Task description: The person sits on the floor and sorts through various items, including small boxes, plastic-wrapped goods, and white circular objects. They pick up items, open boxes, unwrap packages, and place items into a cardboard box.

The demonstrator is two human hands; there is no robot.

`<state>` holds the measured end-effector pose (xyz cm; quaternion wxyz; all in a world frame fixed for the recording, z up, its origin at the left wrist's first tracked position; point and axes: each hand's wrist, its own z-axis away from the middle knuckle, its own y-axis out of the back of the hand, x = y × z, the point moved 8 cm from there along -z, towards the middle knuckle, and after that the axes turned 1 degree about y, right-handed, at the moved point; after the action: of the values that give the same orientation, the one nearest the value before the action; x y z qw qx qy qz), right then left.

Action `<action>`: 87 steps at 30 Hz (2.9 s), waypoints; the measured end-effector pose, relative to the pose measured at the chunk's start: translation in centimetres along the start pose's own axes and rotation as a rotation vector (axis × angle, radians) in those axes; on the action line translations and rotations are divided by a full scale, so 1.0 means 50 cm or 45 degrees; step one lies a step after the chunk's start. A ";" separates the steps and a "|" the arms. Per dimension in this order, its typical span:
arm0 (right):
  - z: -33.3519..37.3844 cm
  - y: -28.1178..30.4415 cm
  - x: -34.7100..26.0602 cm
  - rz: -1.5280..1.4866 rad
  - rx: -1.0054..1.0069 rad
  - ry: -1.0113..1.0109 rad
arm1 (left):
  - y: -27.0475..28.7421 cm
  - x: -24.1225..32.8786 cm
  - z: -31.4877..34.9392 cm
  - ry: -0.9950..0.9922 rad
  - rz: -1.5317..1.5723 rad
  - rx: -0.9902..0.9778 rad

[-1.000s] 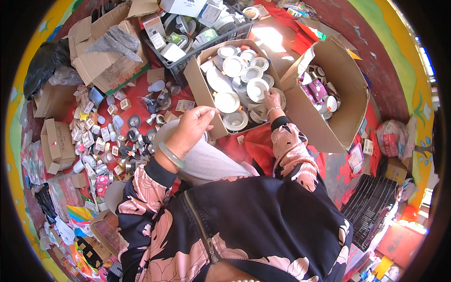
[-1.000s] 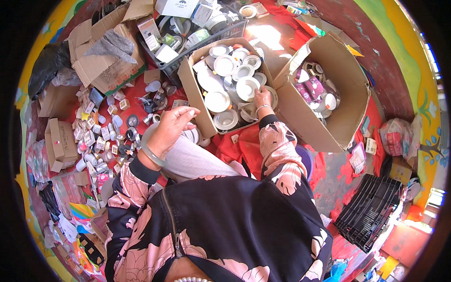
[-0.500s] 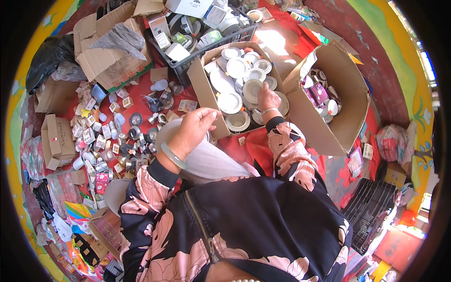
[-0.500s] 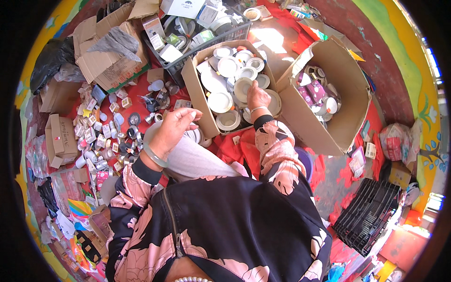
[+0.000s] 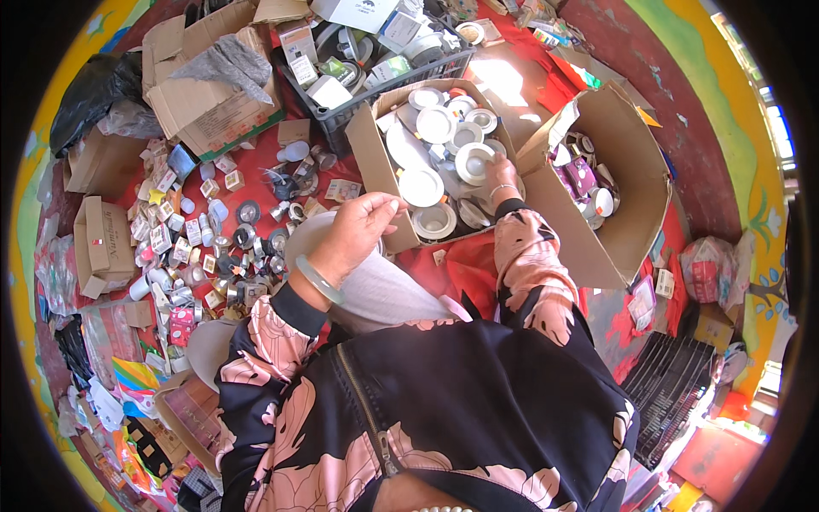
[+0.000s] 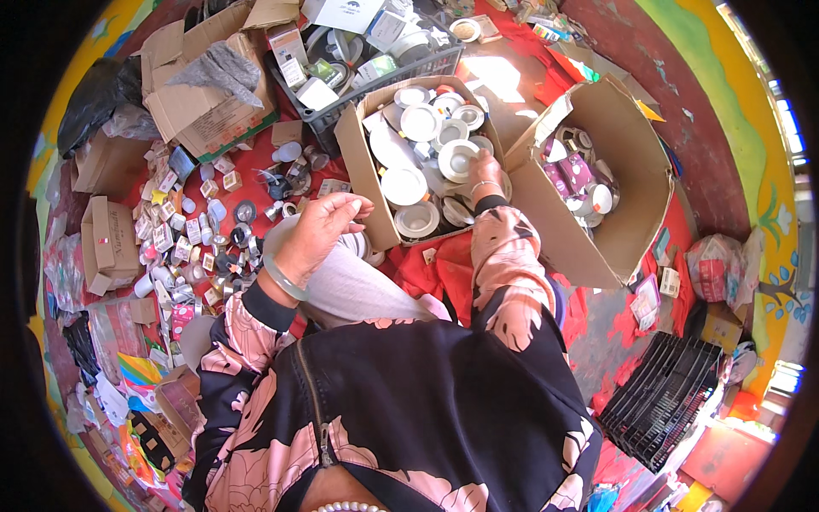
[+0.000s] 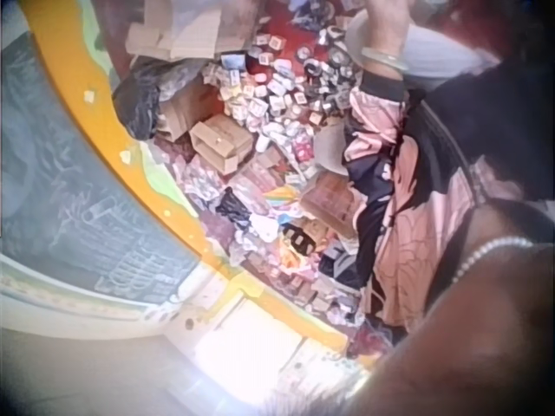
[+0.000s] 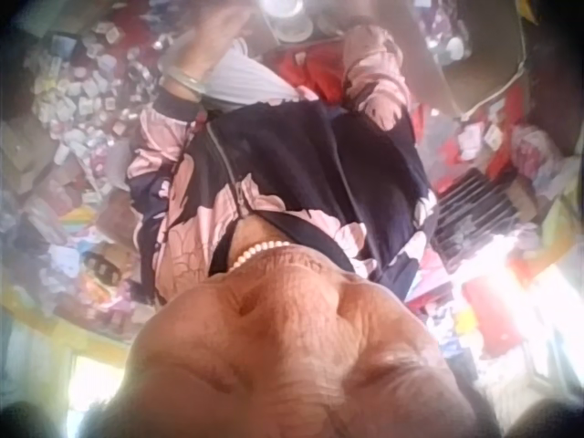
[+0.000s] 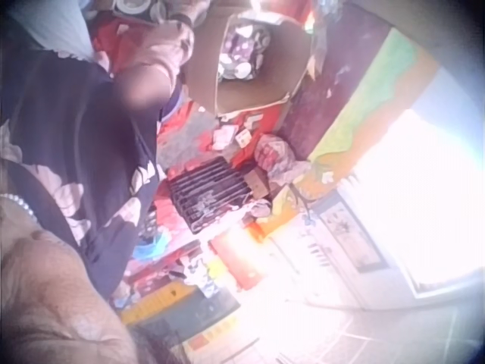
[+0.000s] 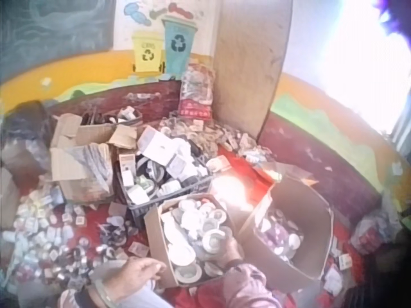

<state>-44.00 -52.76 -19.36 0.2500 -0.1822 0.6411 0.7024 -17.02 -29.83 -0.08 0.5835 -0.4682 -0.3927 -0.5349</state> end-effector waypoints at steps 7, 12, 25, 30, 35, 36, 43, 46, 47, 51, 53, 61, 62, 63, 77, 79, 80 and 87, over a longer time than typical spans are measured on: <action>-0.052 -0.036 0.041 0.129 -0.262 -0.109 | 0.008 -0.002 0.003 -0.020 -0.003 0.017; -0.046 -0.064 0.028 0.154 -0.795 -0.005 | 0.012 -0.007 0.003 -0.050 -0.019 0.025; -0.011 0.061 -0.114 0.782 -0.387 0.033 | 0.006 -0.010 -0.001 -0.039 -0.047 -0.001; 0.026 0.033 -0.123 0.801 -0.508 0.352 | -0.001 -0.003 -0.001 -0.059 -0.025 0.002; 0.051 -0.010 -0.077 0.713 -0.626 0.438 | -0.001 -0.002 0.002 -0.057 -0.048 -0.013; 0.051 -0.010 -0.080 0.737 -0.687 0.483 | -0.001 0.000 0.004 -0.060 -0.061 -0.020; 0.064 -0.018 -0.082 0.938 -0.516 0.663 | -0.013 -0.007 -0.005 -0.052 -0.056 -0.020; 0.068 -0.005 -0.096 0.907 -0.392 0.719 | -0.011 -0.012 -0.004 -0.061 -0.113 -0.017; 0.060 -0.012 -0.085 0.906 -0.469 0.611 | -0.011 -0.005 -0.006 -0.061 -0.112 -0.018; 0.048 -0.032 -0.078 0.829 -0.541 0.098 | -0.007 -0.003 0.002 -0.057 -0.090 0.013; 0.040 -0.028 -0.101 0.753 -0.487 0.038 | -0.001 -0.002 0.002 -0.069 -0.105 0.023; -0.047 -0.102 -0.099 1.096 -0.824 0.477 | -0.006 0.000 0.005 -0.080 -0.082 -0.010; -0.034 -0.100 -0.099 1.149 -0.852 0.516 | -0.006 0.001 0.010 -0.080 -0.098 -0.011; -0.026 -0.090 -0.102 1.049 -0.782 0.464 | -0.004 0.002 0.010 -0.092 -0.094 -0.004; 0.081 -0.051 -0.153 0.878 -0.461 0.259 | -0.008 0.019 0.032 -0.164 -0.253 0.007; 0.054 -0.093 -0.045 0.940 -0.259 0.148 | -0.029 0.019 0.027 -0.207 -0.337 -0.022; 0.050 -0.087 -0.042 0.667 -0.174 -0.142 | -0.021 0.012 0.028 -0.234 -0.343 0.019; 0.068 -0.077 -0.088 0.629 -0.302 -0.069 | -0.018 0.023 0.043 -0.279 -0.393 0.034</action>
<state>-38.00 -49.69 -19.55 0.0652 -0.0297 0.5724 0.8169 -17.66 -28.02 1.71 0.4543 -0.4500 -0.5283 -0.5586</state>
